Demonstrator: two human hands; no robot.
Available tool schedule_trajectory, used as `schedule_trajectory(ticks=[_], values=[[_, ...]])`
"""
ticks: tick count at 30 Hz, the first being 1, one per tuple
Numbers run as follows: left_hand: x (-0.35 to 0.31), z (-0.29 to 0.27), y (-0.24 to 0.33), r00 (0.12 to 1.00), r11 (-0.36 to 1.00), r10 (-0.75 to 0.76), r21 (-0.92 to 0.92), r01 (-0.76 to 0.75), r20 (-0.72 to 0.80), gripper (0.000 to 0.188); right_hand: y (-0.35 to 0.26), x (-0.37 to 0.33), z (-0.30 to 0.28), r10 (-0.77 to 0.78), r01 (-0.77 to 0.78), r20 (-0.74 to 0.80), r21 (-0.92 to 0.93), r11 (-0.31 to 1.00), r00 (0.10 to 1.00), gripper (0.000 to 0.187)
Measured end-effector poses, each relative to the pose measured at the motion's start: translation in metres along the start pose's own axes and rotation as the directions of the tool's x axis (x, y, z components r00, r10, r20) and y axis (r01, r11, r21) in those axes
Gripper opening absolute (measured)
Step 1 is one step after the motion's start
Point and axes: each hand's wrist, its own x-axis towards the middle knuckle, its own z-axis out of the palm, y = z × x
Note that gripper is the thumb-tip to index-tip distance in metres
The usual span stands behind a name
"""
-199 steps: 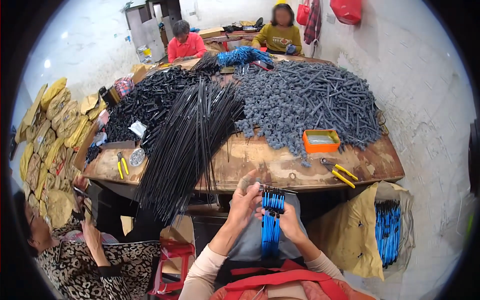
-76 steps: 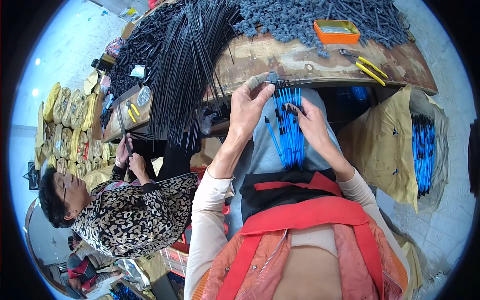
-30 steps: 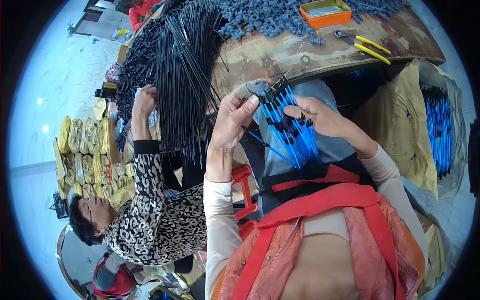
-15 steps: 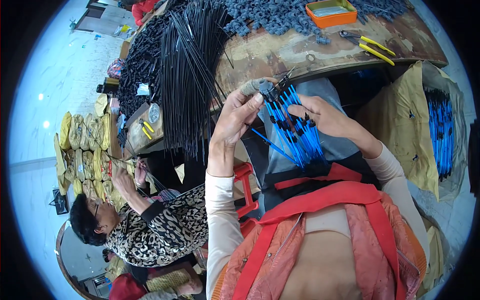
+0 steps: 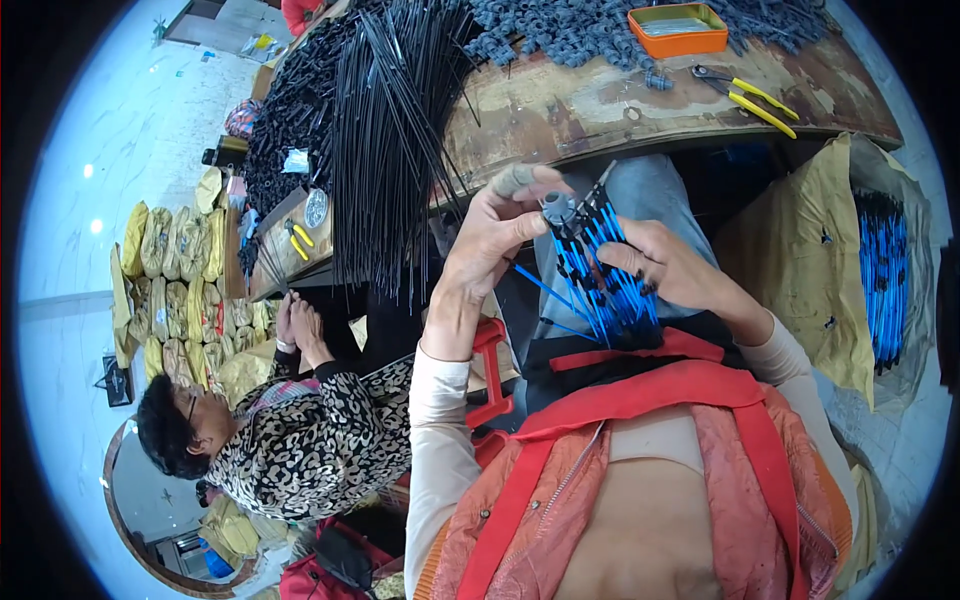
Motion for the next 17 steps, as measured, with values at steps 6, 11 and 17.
schedule_trajectory(ticks=[6, 11, 17], values=[[-0.018, 0.013, -0.007, 0.955, 0.923, 0.204, 0.367, -0.115, -0.214, 0.023, -0.002, -0.004, 0.005, 0.0, -0.005, -0.098, -0.045, 0.999, 0.995, 0.036], [-0.049, 0.052, 0.003, 0.902, 0.68, 0.381, 0.722, -0.126, -0.202, 0.029, 0.004, -0.002, 0.023, -0.007, -0.041, -0.218, -0.212, 0.976, 0.976, 0.031], [-0.054, 0.057, -0.011, 0.841, 0.751, 0.375, 0.66, -0.029, -0.39, 0.027, -0.006, -0.007, 0.028, 0.0, -0.035, -0.177, -0.198, 0.98, 0.984, 0.034]])
